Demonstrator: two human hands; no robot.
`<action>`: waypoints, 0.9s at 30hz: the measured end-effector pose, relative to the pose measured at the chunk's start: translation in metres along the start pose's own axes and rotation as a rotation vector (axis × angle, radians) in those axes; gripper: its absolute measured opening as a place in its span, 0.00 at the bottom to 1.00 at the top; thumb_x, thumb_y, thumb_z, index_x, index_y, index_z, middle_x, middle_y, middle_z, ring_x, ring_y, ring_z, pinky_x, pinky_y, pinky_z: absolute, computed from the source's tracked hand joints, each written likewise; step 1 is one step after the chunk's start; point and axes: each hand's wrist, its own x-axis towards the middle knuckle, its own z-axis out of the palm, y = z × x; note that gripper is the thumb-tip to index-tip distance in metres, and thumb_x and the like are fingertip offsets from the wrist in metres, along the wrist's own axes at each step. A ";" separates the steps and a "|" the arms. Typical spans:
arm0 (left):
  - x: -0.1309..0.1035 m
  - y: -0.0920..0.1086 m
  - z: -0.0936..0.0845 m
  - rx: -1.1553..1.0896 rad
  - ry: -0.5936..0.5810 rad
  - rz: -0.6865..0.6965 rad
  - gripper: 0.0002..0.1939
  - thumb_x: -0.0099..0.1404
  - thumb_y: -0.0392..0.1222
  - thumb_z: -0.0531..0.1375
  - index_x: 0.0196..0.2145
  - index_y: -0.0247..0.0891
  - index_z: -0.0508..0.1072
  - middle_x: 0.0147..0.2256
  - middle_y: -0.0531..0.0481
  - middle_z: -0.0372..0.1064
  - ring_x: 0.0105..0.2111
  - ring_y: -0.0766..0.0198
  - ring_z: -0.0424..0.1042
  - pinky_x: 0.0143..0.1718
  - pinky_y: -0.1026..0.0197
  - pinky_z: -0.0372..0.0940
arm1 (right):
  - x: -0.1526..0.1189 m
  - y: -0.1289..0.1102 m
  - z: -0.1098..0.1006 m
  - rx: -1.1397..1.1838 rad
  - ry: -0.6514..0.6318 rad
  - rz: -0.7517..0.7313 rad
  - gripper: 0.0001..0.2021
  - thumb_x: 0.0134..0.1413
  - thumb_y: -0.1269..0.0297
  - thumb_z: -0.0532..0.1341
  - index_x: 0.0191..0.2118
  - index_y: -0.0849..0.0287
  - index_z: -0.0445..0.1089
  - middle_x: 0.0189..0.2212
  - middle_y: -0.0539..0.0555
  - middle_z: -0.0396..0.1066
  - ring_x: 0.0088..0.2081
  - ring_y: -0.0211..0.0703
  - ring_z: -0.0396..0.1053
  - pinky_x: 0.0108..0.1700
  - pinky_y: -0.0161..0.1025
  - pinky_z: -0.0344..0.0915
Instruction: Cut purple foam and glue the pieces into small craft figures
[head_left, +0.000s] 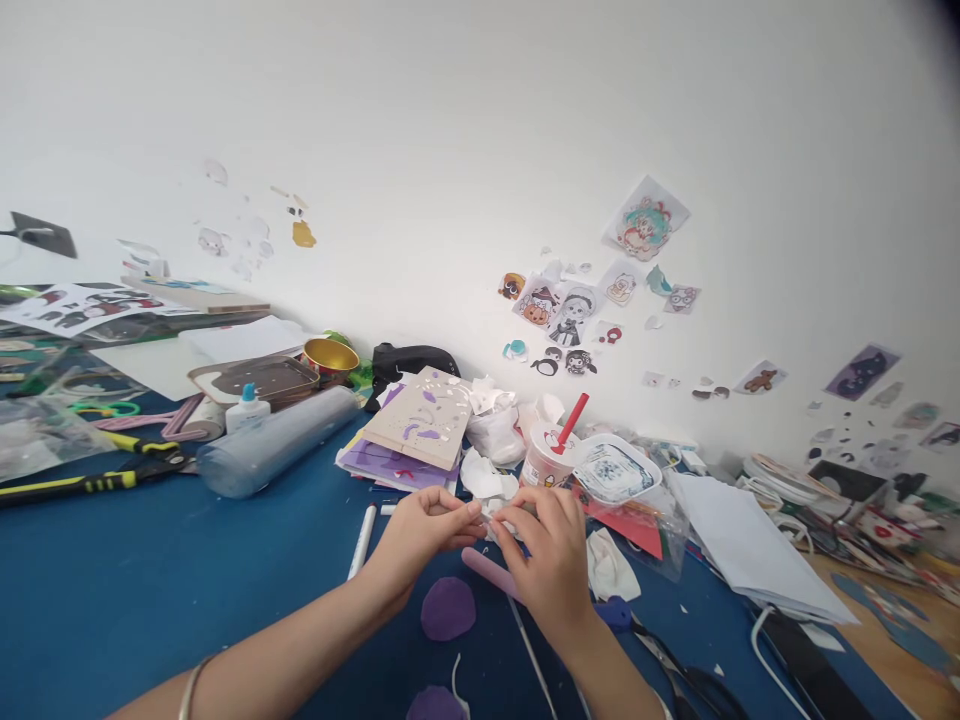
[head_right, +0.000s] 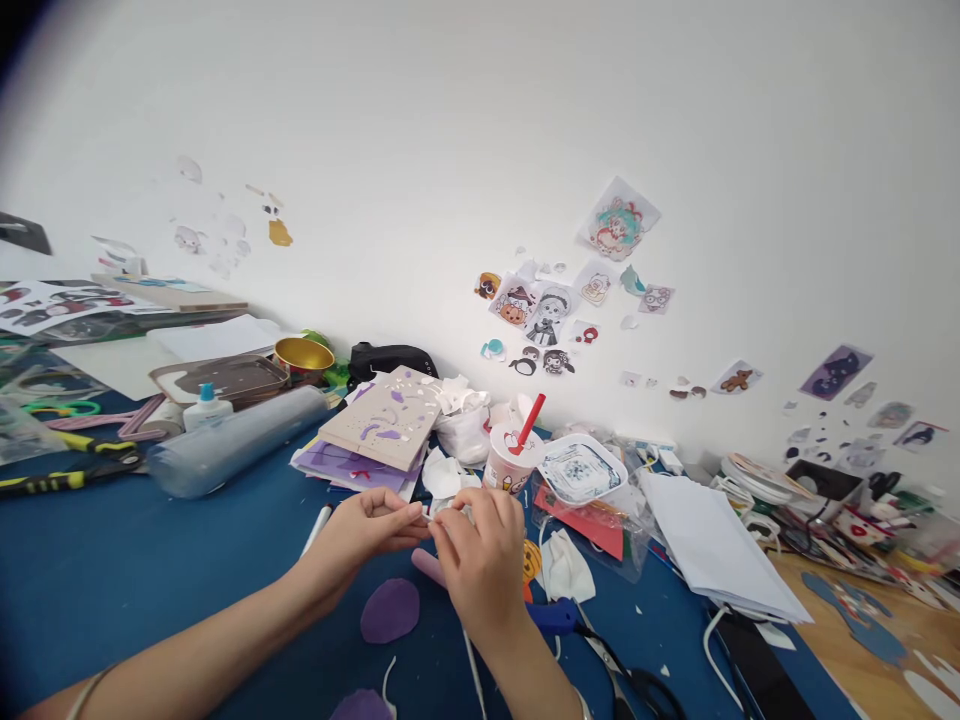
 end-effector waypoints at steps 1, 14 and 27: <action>0.000 0.000 0.000 0.012 -0.004 -0.001 0.16 0.46 0.48 0.67 0.23 0.36 0.66 0.24 0.45 0.76 0.33 0.55 0.76 0.38 0.56 0.69 | 0.000 0.000 0.000 0.005 0.003 0.000 0.05 0.54 0.69 0.57 0.29 0.56 0.69 0.30 0.52 0.66 0.34 0.43 0.60 0.38 0.42 0.55; -0.003 0.007 -0.025 1.363 -0.244 0.160 0.17 0.38 0.46 0.67 0.29 0.39 0.73 0.35 0.45 0.69 0.35 0.47 0.70 0.30 0.58 0.60 | -0.004 0.034 -0.006 0.695 -0.087 0.716 0.09 0.48 0.60 0.59 0.25 0.60 0.68 0.31 0.53 0.67 0.31 0.41 0.63 0.32 0.36 0.60; -0.007 0.002 -0.020 1.379 -0.430 0.066 0.15 0.41 0.36 0.63 0.29 0.39 0.64 0.32 0.52 0.64 0.30 0.59 0.64 0.25 0.65 0.51 | -0.008 0.038 -0.008 0.804 -0.093 0.831 0.08 0.46 0.60 0.60 0.26 0.60 0.68 0.30 0.51 0.66 0.31 0.40 0.61 0.34 0.36 0.58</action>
